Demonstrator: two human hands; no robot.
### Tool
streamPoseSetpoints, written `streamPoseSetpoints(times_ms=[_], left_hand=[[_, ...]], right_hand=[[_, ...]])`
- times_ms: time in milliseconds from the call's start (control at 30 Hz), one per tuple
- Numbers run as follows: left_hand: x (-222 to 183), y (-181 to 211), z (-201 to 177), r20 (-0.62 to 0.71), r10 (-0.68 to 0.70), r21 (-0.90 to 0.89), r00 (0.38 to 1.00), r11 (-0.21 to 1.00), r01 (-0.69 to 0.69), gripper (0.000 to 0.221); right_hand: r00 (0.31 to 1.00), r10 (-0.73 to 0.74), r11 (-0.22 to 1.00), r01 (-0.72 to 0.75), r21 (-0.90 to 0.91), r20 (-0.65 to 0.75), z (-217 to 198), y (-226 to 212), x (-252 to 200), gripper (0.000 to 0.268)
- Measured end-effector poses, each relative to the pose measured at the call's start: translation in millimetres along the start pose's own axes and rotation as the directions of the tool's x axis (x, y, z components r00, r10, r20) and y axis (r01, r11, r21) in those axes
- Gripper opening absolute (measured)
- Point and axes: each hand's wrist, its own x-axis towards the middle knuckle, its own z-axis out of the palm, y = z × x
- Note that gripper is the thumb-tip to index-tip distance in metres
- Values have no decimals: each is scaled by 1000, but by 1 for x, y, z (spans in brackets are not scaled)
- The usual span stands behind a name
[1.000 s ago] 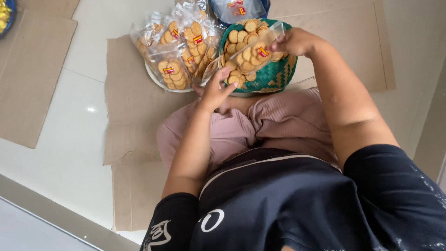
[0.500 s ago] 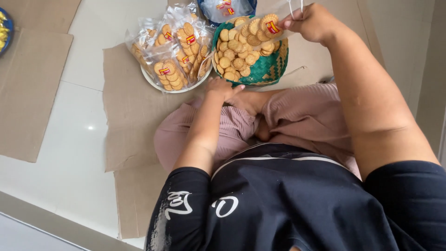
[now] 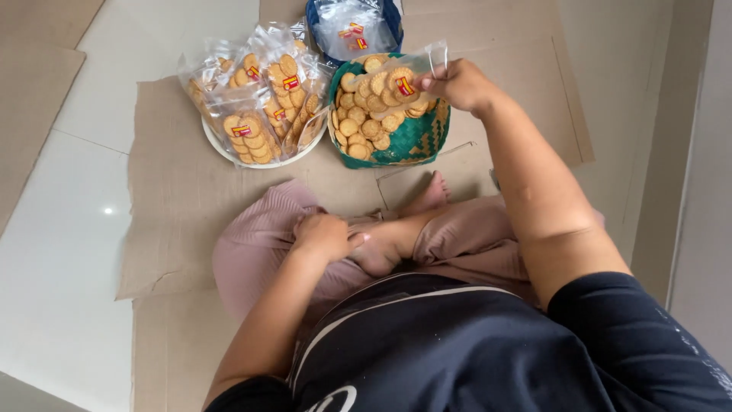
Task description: Manually picking up cookies from a large basket and placing them into small individual plastic bags for retail packaging.
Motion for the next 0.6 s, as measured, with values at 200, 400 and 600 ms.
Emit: streamPoseSetpoints(times_ms=[200,400,600], left_hand=[[2,-11,-63,209,-2,-66,978,998,16,72],[48,-13,-88,304,48,-99,952,995,-18,71],[111,-36,-67,193,146,-446,970,894,-46,58]], right_hand=[[998,-11,982,0,187,57,16,23,26,18],[994,32,933,-67,353,105,28,65,46,20],[992,78,901,-113,418,98,41,108,49,19]])
